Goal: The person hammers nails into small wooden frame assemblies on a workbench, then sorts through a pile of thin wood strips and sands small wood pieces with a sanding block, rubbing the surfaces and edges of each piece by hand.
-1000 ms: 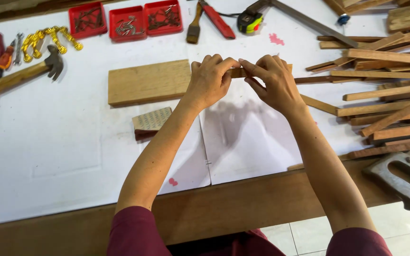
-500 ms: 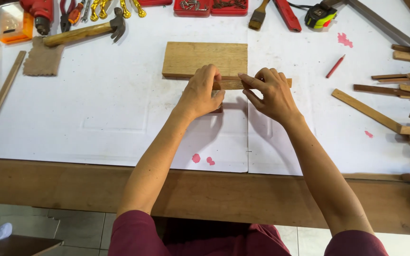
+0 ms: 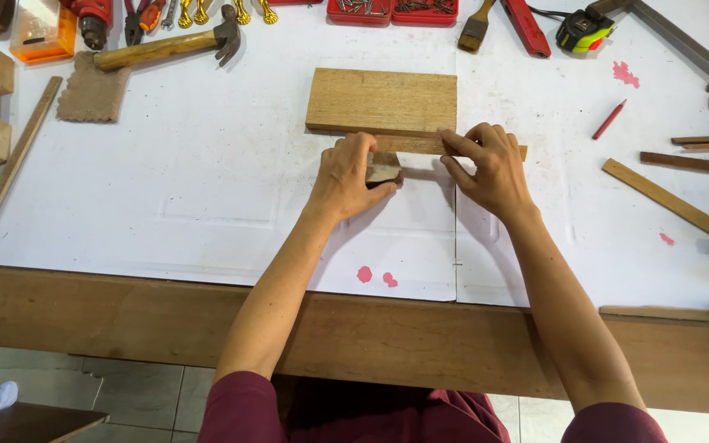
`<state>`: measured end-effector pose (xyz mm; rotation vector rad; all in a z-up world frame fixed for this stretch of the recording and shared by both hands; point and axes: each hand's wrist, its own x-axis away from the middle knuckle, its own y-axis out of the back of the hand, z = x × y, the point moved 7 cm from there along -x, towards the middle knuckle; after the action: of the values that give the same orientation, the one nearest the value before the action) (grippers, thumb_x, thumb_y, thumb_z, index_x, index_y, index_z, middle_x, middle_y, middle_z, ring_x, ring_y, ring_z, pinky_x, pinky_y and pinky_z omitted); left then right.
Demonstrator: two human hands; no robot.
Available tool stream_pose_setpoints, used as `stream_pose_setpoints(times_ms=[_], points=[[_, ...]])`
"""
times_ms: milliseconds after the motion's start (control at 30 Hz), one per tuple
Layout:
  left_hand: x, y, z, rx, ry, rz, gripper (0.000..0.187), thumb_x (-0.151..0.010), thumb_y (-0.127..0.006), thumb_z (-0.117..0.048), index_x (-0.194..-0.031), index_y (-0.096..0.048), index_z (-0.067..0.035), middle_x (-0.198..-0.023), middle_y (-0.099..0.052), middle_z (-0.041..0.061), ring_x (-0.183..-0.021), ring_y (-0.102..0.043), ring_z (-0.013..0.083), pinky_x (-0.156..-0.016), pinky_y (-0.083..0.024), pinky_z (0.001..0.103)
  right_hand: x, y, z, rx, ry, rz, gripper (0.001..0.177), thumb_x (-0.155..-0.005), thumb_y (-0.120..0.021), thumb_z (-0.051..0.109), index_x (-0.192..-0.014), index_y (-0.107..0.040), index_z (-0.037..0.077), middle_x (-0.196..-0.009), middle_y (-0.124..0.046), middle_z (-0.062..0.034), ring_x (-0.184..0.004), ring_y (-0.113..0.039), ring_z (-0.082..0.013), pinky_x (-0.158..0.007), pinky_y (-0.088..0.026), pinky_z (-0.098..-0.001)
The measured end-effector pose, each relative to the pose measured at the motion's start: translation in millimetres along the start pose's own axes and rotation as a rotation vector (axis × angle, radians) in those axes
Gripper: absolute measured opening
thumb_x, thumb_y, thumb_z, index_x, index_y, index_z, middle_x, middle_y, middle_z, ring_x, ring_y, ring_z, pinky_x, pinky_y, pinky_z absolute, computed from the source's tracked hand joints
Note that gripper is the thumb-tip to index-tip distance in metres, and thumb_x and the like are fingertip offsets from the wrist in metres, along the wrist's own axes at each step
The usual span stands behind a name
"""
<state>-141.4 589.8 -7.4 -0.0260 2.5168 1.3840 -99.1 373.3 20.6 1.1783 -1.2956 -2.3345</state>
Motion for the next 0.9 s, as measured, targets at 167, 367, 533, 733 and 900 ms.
stream_pose_setpoints(times_ms=[167, 367, 533, 733, 900], points=[[-2, 0, 13, -0.001, -0.086, -0.327, 0.058, -0.09, -0.083, -0.042, -0.123, -0.046, -0.011, -0.118, -0.056, 0.013, -0.112, -0.059, 0.0311, -0.087, -0.048, 0.045, -11, 8, -2, 0.049, -0.059, -0.081, 0.041, -0.092, -0.083, 0.017, -0.132, -0.075, 0.017, -0.091, -0.061, -0.0013, -0.085, -0.053, -0.0205, -0.078, -0.041, -0.037], [-11, 1, -40, -0.204, -0.149, -0.646, 0.055, -0.097, -0.072, -0.047, -0.137, -0.056, -0.013, -0.142, -0.052, 0.015, -0.122, -0.054, 0.0325, -0.1, -0.044, 0.047, -30, 3, 13, 0.031, -0.007, -0.148, 0.035, -0.093, -0.083, 0.017, -0.127, -0.074, 0.015, -0.089, -0.061, -0.0014, -0.085, -0.055, -0.0211, -0.076, -0.04, -0.037], [-21, -10, -42, -0.318, -0.147, -0.664, 0.054, -0.097, -0.073, -0.048, -0.14, -0.064, -0.016, -0.148, -0.051, 0.011, -0.116, -0.052, 0.0305, -0.094, -0.038, 0.045, -43, -3, 17, 0.042, 0.024, -0.156, 0.029, -0.092, -0.082, 0.018, -0.119, -0.075, 0.013, -0.087, -0.06, -0.0017, -0.083, -0.056, -0.0214, -0.074, -0.039, -0.0374], [-24, 4, -38, -0.319, 0.056, -0.766, 0.046, -0.1, -0.073, -0.036, -0.139, -0.065, -0.013, -0.148, -0.051, 0.009, -0.114, -0.051, 0.028, -0.097, -0.041, 0.044, -63, -14, 24, 0.073, 0.045, -0.162, 0.027, -0.094, -0.082, 0.018, -0.12, -0.074, 0.014, -0.084, -0.059, -0.0026, -0.08, -0.056, -0.0215, -0.072, -0.038, -0.0371], [-31, 14, -22, -0.376, 0.027, -0.778, 0.042, -0.102, -0.073, -0.031, -0.138, -0.064, -0.012, -0.147, -0.051, 0.009, -0.115, -0.051, 0.0301, -0.097, -0.043, 0.046, -68, -9, 30, 0.067, 0.066, -0.183, 0.029, -0.094, -0.082, 0.022, -0.121, -0.073, 0.013, -0.088, -0.061, -0.0011, -0.084, -0.057, -0.0217, -0.073, -0.037, -0.0374]])
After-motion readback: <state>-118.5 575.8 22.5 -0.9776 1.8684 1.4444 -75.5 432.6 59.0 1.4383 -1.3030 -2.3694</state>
